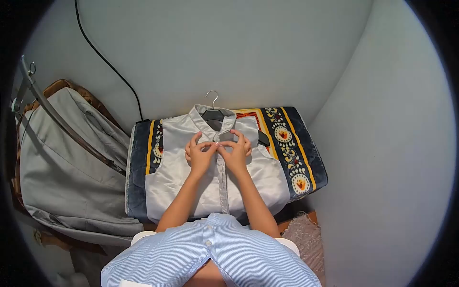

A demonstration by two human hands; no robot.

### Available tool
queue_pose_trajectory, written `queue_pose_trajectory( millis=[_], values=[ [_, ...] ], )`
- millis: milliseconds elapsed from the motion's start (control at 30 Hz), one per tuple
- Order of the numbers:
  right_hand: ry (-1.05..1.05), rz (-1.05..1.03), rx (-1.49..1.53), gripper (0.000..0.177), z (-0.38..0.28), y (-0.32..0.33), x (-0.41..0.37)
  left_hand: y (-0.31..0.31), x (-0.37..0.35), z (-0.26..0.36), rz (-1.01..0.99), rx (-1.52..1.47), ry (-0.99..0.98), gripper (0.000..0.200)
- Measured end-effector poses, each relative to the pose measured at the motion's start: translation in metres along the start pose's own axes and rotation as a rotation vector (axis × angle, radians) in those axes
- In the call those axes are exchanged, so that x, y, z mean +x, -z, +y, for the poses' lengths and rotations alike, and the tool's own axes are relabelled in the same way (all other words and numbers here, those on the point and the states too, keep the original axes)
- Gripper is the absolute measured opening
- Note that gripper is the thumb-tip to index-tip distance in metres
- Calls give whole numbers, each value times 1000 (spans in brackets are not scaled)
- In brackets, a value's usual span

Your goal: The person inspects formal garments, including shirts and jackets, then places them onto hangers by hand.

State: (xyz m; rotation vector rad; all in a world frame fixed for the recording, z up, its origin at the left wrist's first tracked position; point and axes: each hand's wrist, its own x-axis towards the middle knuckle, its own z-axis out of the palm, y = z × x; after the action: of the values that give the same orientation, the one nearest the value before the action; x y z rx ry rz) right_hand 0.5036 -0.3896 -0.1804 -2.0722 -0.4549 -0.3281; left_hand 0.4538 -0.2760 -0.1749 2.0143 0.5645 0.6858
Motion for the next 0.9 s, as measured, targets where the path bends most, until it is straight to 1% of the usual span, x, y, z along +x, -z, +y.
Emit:
queue_pose_trajectory(
  millis=[67, 100, 167, 267, 300, 367, 400, 467, 500, 533, 567, 600, 633, 733, 867, 900],
  values=[
    [14, 19, 42, 12, 1, -1, 0, -1, 3, -4, -3, -16, -24, 23],
    [23, 19, 33, 10, 0, 1, 0, -1, 4, -6, -20, -8, -34, 16],
    [-40, 10, -6, 12, -4, 2, 1, -3, 4, -8, -13, -20, -43, 16],
    [-55, 54, 2, 10, 0, 1, 2, -2, 5, -8, -19, -48, -50, 17],
    [-7, 141, 0, 8, -4, 1, 1, -1, 5, -7, -25, -52, -48, 17],
    [167, 272, -95, 8, -10, 5, -1, 0, 4, -4, -17, -2, -8, 23],
    [272, 253, -210, 8, -12, 7, -4, -1, 3, -4, -4, -13, -6, 24],
    [324, 180, -309, 6, -18, 7, -10, -2, 4, -3, -9, -11, 9, 24],
    [299, 170, -307, 4, -26, 10, -12, -1, 4, -2, -16, -8, 23, 25],
    [262, 185, -326, 7, -35, 11, -13, -2, 6, -5, -10, -70, -9, 21],
    [224, 200, -345, 10, -42, 12, -14, -4, 7, -7, -14, -76, -10, 22],
    [207, 177, -334, 17, -43, 13, -13, -3, 6, -5, -19, -80, -9, 22],
    [207, 178, -334, 17, -42, 13, -13, -1, 5, -3, -26, -8, 16, 25],
    [215, 104, -356, 17, -36, 12, -9, 4, 5, 0, -73, 6, 4, 25],
    [169, 93, -292, 15, -32, 10, -6, 13, 8, 2, -174, 44, 9, 18],
    [141, 87, -248, 13, -32, 12, -7, 14, 9, 1, -165, 50, -18, 17]
  ],
)
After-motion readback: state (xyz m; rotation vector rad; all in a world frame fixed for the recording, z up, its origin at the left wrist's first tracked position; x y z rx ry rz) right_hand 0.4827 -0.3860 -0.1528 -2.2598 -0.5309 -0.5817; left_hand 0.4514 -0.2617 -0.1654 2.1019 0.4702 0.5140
